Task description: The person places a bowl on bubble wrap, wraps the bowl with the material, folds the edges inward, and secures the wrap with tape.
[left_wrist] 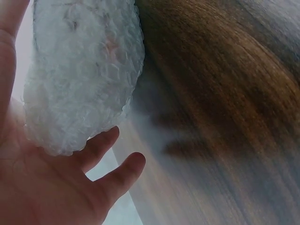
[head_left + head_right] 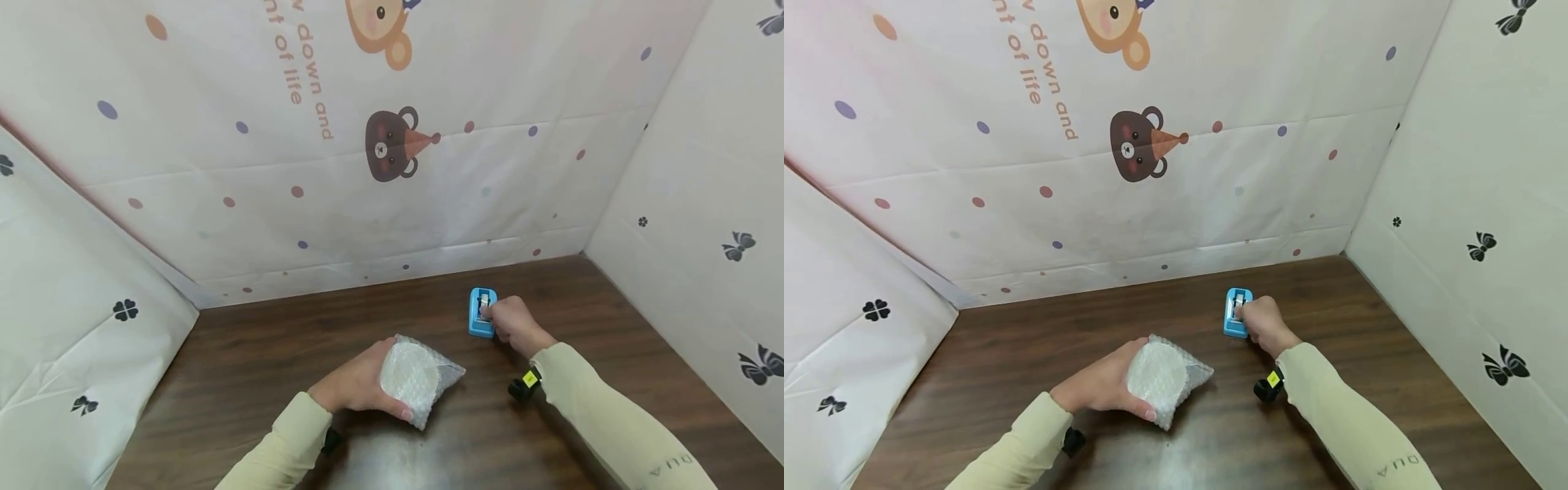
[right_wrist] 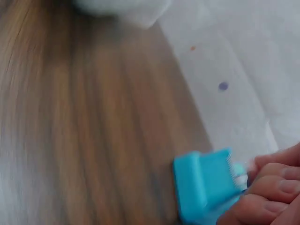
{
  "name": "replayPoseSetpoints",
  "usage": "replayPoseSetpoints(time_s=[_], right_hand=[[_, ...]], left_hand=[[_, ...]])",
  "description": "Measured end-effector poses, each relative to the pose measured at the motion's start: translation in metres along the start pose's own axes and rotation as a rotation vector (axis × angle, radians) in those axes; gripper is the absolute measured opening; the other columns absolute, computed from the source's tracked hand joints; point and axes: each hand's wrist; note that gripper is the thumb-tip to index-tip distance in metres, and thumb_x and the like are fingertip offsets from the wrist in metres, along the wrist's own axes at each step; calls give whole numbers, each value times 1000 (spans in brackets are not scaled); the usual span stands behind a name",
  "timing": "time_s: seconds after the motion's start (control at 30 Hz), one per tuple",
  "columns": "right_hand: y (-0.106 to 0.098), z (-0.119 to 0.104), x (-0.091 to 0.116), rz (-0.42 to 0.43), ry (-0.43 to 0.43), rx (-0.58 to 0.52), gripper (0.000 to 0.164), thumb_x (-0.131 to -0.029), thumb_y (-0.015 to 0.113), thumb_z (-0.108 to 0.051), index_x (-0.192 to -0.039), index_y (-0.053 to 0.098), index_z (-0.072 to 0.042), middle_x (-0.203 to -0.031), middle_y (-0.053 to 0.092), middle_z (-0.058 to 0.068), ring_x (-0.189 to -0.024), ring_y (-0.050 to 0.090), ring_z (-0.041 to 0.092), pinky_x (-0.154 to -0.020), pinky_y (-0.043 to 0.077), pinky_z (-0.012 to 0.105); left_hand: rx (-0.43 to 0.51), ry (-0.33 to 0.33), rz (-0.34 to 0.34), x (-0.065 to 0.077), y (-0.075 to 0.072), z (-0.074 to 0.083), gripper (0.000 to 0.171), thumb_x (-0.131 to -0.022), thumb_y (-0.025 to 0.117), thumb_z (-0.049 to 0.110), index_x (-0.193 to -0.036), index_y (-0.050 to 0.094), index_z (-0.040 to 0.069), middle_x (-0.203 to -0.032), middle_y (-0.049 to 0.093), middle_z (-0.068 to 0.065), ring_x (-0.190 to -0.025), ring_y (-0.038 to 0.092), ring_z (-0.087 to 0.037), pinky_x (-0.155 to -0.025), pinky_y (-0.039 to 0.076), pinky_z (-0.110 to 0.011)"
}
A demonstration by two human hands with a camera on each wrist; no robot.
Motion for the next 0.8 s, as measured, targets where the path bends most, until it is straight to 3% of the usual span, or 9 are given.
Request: replayPoseSetpoints(time_s=[0.2, 0.43, 0.6, 0.8], right_hand=[[3, -2, 24, -33, 20, -128, 24, -107, 54, -20, -92, 60, -2, -57, 43, -6, -51, 38, 11, -51, 34, 24], [16, 23, 46, -10, 43, -205, 35, -110, 52, -29, -89, 64, -3, -55, 44, -7, -49, 37, 10, -48, 33, 23], [22, 35, 45, 12, 29, -161, 39, -110, 50, -28, -84, 64, -2, -56, 44, -5, -50, 38, 11, -48, 33, 23], [18, 40, 34, -31, 40, -86, 39, -109, 52, -24, -76, 62, -5, -54, 41, -5, -46, 36, 10, -46, 32, 23]], left_hand=[[-1, 2, -2, 0, -1, 1, 136, -68, 93, 61, -165, 19, 2, -164, 39, -15, -144, 47, -27, -119, 42, -50], [-3, 5, -4, 0, -3, 0, 135, -68, 93, 61, -165, 20, 2, -163, 40, -16, -143, 48, -28, -118, 43, -51], [-2, 7, -2, -2, -4, 0, 135, -68, 93, 60, -165, 20, 2, -163, 40, -17, -142, 49, -28, -118, 43, -51], [-23, -7, -5, -3, -5, -1, 136, -67, 92, 63, -165, 20, 2, -164, 38, -18, -146, 46, -30, -119, 42, -51]])
Point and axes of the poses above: each hand's wrist, its own x-axis away from the middle knuckle, its own y-axis out of the palm, z = x × y
